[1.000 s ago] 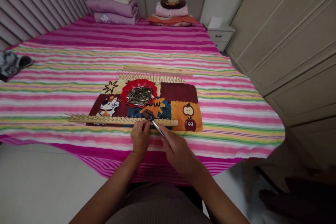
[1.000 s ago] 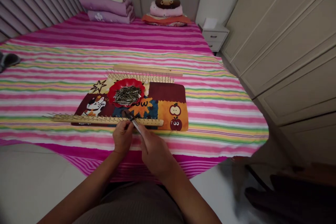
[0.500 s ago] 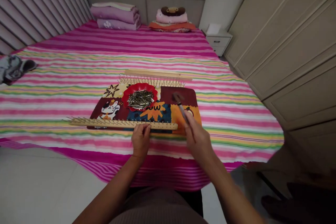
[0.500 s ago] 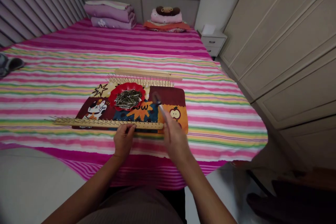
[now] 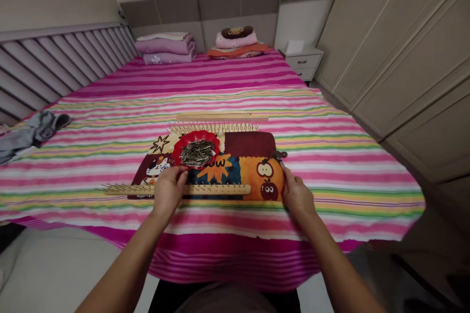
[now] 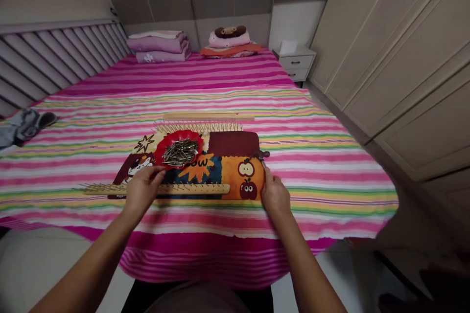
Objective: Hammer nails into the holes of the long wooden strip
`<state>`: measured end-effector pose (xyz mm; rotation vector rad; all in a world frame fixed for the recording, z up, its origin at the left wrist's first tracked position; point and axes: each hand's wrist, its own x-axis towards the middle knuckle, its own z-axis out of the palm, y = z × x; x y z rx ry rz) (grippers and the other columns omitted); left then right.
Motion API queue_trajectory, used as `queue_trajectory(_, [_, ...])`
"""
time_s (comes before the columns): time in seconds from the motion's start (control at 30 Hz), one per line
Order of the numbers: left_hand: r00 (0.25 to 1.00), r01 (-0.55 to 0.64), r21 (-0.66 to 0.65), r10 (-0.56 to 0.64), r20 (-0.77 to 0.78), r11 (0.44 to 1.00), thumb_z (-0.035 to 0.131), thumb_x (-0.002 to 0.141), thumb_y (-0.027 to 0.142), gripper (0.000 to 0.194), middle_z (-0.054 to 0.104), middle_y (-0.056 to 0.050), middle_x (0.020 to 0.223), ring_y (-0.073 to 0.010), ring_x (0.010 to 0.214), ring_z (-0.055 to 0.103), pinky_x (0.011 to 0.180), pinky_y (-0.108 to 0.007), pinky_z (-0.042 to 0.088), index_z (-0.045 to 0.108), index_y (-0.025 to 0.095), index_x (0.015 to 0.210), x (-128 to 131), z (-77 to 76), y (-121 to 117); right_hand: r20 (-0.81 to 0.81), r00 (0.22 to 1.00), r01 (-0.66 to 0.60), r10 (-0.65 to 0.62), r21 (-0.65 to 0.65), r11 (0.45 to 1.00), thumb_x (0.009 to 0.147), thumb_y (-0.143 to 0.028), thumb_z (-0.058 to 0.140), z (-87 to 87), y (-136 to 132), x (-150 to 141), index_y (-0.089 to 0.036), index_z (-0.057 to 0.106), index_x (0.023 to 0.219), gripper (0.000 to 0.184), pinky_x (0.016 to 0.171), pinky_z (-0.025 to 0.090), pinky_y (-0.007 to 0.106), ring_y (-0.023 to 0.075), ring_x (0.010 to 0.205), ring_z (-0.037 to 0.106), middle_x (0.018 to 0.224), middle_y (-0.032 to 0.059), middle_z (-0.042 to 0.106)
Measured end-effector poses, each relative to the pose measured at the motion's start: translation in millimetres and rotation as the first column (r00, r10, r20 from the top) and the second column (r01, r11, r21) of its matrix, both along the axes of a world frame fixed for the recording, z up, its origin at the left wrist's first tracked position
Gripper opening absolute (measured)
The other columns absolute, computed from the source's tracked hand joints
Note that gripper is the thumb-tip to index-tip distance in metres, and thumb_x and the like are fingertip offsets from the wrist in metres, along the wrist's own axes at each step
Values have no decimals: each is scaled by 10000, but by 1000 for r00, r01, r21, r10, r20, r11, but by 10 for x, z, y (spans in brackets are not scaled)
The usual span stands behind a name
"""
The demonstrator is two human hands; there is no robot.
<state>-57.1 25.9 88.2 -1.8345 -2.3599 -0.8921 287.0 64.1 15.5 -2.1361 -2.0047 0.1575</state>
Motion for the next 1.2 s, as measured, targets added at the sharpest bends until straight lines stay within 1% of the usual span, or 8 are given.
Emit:
queue_trajectory(0.13, [986, -78, -368, 18, -164, 927, 488, 805, 263, 271, 729, -84, 952, -242, 906, 655, 803, -321, 473, 716, 208, 940, -107, 180, 439, -20, 1000, 15, -16, -15, 1000, 923, -211, 452, 16, 18, 8, -195, 430, 1424, 502, 508, 276, 254, 157, 641, 539, 898, 91, 607])
queue_trajectory(0.33, [914, -147, -595, -122, -387, 790, 510, 755, 240, 330, 719, -112, 1052, -297, 994, 643, 829, -364, 458, 727, 242, 1004, -152, 248, 782, -31, 999, 24, -24, -18, 1000, 934, -222, 429, 34, 2, -1, -203, 430, 1425, 491, 506, 296, 255, 150, 616, 534, 907, 91, 612])
queue_trajectory(0.7, [889, -28, -591, -250, -383, 806, 530, 702, 224, 143, 695, -147, 738, -250, 720, 650, 663, -304, 457, 656, 192, 641, -308, 191, 912, 13, 1000, 15, -15, -1, 1000, 920, -210, 459, -17, 8, 11, -202, 428, 1422, 503, 519, 332, 252, 155, 637, 545, 910, 91, 609])
queue_trajectory(0.8, [958, 17, -462, -147, -247, 887, 562, 674, 240, 121, 666, -98, 655, -224, 676, 624, 667, -303, 459, 612, 205, 569, -369, 199, 863, 12, 1000, 17, -17, -4, 1000, 922, -215, 461, -16, 7, 7, -206, 423, 1428, 508, 520, 328, 247, 153, 640, 547, 900, 83, 599])
queue_trajectory(0.9, [982, 36, -281, 18, 187, 959, 613, 642, 306, 109, 640, -43, 606, -179, 602, 584, 619, -290, 465, 623, 206, 599, -375, 260, 722, -4, 1000, 14, -14, -8, 1000, 934, -235, 441, -7, 0, 1, -204, 415, 1431, 499, 514, 324, 252, 158, 637, 548, 900, 85, 598])
queue_trajectory(1.03, [660, 93, -120, 29, 751, 988, 755, 502, 377, 280, 631, -10, 609, -128, 550, 561, 556, -263, 488, 644, 174, 660, -207, 356, 400, -3, 1000, 17, -17, -16, 1000, 937, -237, 416, 14, -12, -7, -202, 412, 1434, 498, 521, 345, 254, 167, 649, 563, 903, 93, 604])
queue_trajectory(1.1, [525, 112, -104, 31, 851, 988, 813, 428, 383, 378, 644, -12, 631, -128, 553, 582, 569, -282, 519, 654, 162, 691, -62, 362, 213, 4, 1000, 16, -16, -8, 1000, 934, -225, 408, 24, -15, -12, -194, 416, 1431, 498, 541, 369, 256, 173, 674, 574, 916, 103, 608])
queue_trajectory(1.2, [460, 136, -86, 14, 888, 987, 835, 424, 427, 412, 653, -18, 630, -141, 560, 605, 603, -322, 551, 644, 159, 673, 168, 266, -61, 6, 1000, 19, -19, -12, 1000, 936, -212, 392, 37, -14, -19, -188, 419, 1427, 493, 556, 390, 267, 183, 685, 579, 918, 112, 612])
